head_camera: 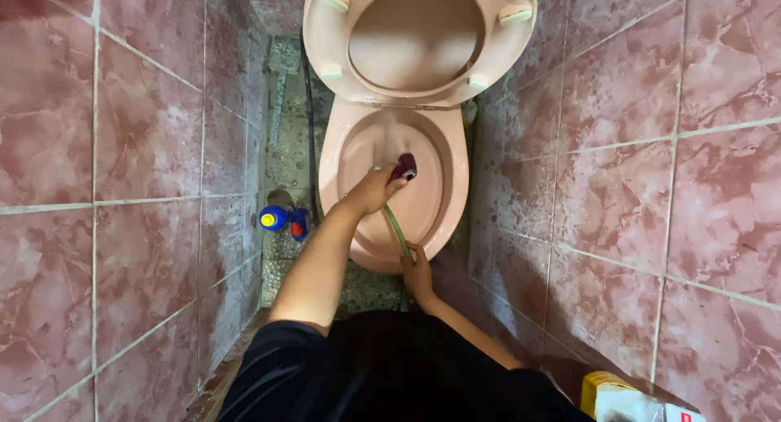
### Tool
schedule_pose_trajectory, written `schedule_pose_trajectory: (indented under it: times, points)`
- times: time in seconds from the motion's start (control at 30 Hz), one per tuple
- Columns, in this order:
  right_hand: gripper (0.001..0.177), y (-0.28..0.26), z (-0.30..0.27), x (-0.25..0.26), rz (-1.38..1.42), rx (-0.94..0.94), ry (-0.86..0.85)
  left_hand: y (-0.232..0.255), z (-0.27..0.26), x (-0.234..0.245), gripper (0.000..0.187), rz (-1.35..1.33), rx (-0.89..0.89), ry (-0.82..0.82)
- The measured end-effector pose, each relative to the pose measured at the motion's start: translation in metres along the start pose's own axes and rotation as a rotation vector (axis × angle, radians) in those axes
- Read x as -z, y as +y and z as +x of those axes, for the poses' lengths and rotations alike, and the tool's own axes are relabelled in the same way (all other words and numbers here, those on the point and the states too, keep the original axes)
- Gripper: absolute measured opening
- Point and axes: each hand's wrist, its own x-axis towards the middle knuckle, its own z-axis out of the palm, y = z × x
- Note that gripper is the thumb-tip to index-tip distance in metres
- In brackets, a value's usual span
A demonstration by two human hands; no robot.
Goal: Clean the toilet using a brush and a hand-held bidet sprayer.
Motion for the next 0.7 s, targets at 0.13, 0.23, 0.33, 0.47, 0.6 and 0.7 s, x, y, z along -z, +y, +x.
schedule_pose_trajectory:
  times: [0.13, 0.23, 0.33, 0.47, 0.6, 0.7]
  points:
    - [0.038, 0.004, 0.000, 0.000, -0.075, -0.100, -0.016, -0.004, 0.002, 0.008, 0.054, -0.177, 0.143, -0.001]
    - [0.036, 0.011, 0.002, -0.001, -0.117, 0.116, 0.077, -0.015, -0.005, 0.019, 0.055, -0.060, 0.045, 0.128]
    - [0.037, 0.006, -0.001, 0.000, -0.112, -0.042, 0.003, 0.001, -0.016, 0.028, 0.053, -0.019, 0.086, 0.154]
    - [0.039, 0.012, 0.002, -0.003, -0.079, 0.036, 0.039, 0.008, -0.019, 0.016, 0.048, -0.019, 0.123, 0.131]
    - [0.039, 0.000, -0.004, -0.004, -0.127, -0.008, 0.072, 0.012, -0.020, 0.005, 0.045, -0.066, 0.064, 0.109]
    - [0.037, 0.008, 0.001, -0.004, -0.074, 0.008, 0.028, 0.003, -0.021, 0.001, 0.039, -0.201, 0.030, 0.212]
